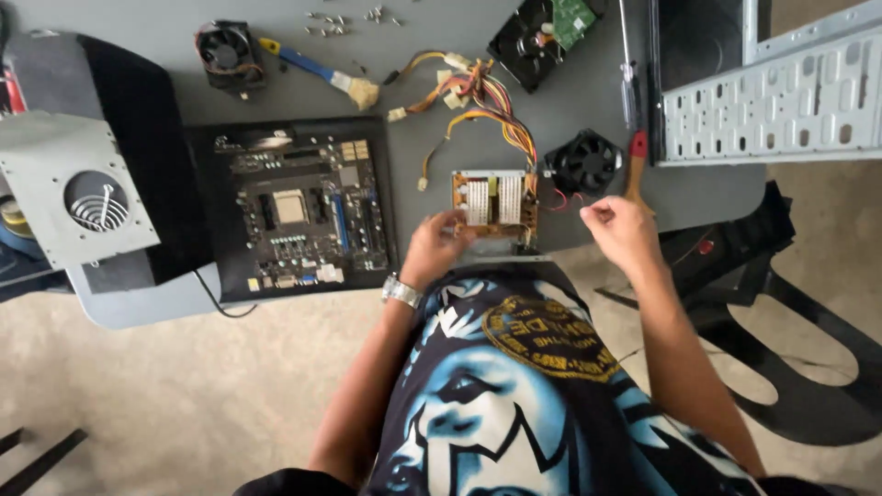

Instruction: The person is disassembling and cleaning a computer power supply unit using a screwdriver and a brush, while also handling internal cables and a cooling fan.

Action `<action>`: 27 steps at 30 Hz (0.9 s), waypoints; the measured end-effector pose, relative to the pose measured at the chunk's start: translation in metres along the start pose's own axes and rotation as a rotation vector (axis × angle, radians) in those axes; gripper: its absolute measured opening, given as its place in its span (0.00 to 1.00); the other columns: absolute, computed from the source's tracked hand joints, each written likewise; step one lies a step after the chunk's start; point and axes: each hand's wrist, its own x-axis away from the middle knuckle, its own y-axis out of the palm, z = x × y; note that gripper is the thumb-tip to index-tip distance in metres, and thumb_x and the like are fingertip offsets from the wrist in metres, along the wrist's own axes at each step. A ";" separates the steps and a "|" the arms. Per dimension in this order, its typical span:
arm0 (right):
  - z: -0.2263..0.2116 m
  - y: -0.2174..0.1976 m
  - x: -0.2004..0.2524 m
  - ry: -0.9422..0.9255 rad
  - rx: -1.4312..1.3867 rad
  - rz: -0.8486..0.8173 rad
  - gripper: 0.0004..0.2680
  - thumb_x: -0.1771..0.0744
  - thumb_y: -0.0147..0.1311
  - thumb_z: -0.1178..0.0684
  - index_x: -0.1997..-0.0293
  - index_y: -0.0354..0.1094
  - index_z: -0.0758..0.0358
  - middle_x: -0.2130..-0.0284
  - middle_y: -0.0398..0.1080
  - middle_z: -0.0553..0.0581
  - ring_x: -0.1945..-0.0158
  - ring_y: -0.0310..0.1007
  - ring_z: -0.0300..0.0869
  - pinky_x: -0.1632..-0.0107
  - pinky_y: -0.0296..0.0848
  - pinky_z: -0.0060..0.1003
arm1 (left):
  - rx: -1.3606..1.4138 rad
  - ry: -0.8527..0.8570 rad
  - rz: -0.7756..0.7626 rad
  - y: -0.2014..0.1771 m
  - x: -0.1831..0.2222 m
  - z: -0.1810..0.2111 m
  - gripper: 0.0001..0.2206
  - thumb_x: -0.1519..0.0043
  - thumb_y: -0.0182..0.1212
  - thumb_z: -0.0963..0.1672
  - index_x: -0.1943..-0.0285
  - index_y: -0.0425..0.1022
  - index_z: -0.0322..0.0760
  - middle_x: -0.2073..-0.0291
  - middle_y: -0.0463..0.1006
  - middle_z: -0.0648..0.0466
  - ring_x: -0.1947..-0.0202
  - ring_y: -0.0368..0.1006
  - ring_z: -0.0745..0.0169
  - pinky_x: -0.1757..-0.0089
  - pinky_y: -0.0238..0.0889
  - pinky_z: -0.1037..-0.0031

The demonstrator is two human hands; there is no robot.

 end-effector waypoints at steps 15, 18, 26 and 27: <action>0.086 -0.025 -0.059 0.004 0.094 0.009 0.16 0.32 0.50 0.39 0.48 0.71 0.60 0.60 0.74 0.62 0.51 0.72 0.55 0.49 0.69 0.50 | -0.586 -0.003 0.347 0.051 -0.027 0.012 0.22 0.48 0.66 0.53 0.48 0.67 0.49 0.57 0.66 0.50 0.61 0.74 0.38 0.57 0.69 0.58; 0.078 -0.026 -0.080 -0.174 -0.099 0.283 0.09 0.32 0.54 0.51 0.54 0.72 0.68 0.66 0.73 0.64 0.63 0.75 0.54 0.61 0.74 0.45 | -0.702 -0.039 0.397 0.063 -0.013 0.034 0.28 0.49 0.65 0.54 0.40 0.63 0.48 0.60 0.67 0.49 0.62 0.74 0.38 0.61 0.71 0.55; 0.045 -0.016 -0.185 -0.071 0.185 0.165 0.20 0.33 0.52 0.42 0.45 0.56 0.71 0.57 0.67 0.76 0.57 0.68 0.71 0.58 0.68 0.61 | -0.519 -0.155 0.309 0.065 0.003 0.075 0.26 0.44 0.56 0.49 0.36 0.55 0.45 0.54 0.68 0.41 0.69 0.71 0.33 0.73 0.65 0.49; 0.047 -0.008 -0.207 0.039 0.260 0.089 0.19 0.34 0.52 0.39 0.53 0.61 0.68 0.60 0.70 0.73 0.56 0.70 0.69 0.57 0.69 0.60 | -0.569 -0.105 0.334 0.064 0.001 0.075 0.28 0.44 0.57 0.49 0.34 0.53 0.46 0.52 0.66 0.41 0.70 0.70 0.34 0.72 0.65 0.49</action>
